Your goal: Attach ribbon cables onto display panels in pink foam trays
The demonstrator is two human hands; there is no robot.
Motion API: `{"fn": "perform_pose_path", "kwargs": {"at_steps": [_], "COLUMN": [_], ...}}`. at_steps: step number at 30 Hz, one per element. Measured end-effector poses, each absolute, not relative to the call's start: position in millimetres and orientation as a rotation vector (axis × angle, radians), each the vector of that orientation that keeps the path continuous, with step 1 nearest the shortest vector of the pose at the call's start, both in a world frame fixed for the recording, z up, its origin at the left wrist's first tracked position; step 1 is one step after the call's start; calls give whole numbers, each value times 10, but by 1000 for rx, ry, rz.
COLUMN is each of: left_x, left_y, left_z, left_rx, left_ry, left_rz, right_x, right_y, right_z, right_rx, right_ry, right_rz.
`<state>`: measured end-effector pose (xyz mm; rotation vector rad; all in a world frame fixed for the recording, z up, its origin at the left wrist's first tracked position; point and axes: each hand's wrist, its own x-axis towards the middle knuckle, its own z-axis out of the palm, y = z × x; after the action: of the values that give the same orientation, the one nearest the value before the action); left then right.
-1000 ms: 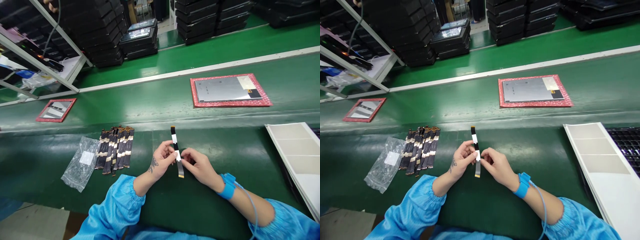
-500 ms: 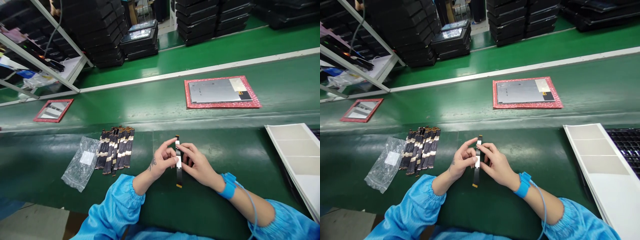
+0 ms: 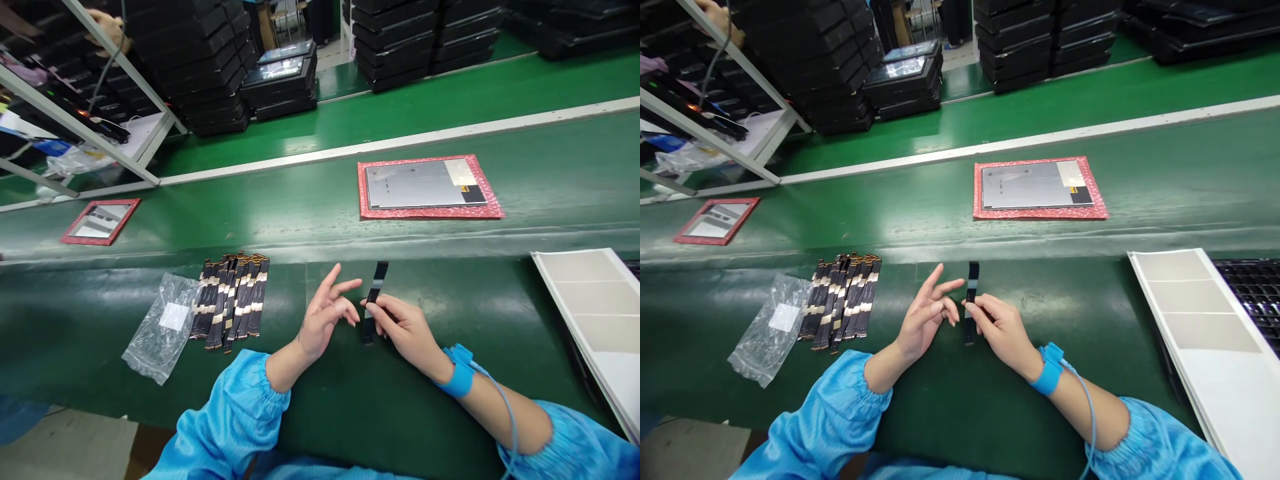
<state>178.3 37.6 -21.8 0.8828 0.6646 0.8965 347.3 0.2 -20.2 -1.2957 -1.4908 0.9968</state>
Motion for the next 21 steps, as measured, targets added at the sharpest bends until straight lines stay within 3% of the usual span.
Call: {"fn": "perform_pose_path", "kwargs": {"at_steps": [9, 21], "left_x": [1824, 1874], "left_y": [326, 376], "left_z": [-238, -235], "left_rx": [1159, 1009], "left_ry": [826, 800], "left_rz": [691, 737], "right_x": [3490, 3600], "right_y": [11, 170], "right_z": [-178, -33], "right_rx": [-1250, -1336], "right_ry": [-1525, -1448], "right_rz": [901, 886]}}
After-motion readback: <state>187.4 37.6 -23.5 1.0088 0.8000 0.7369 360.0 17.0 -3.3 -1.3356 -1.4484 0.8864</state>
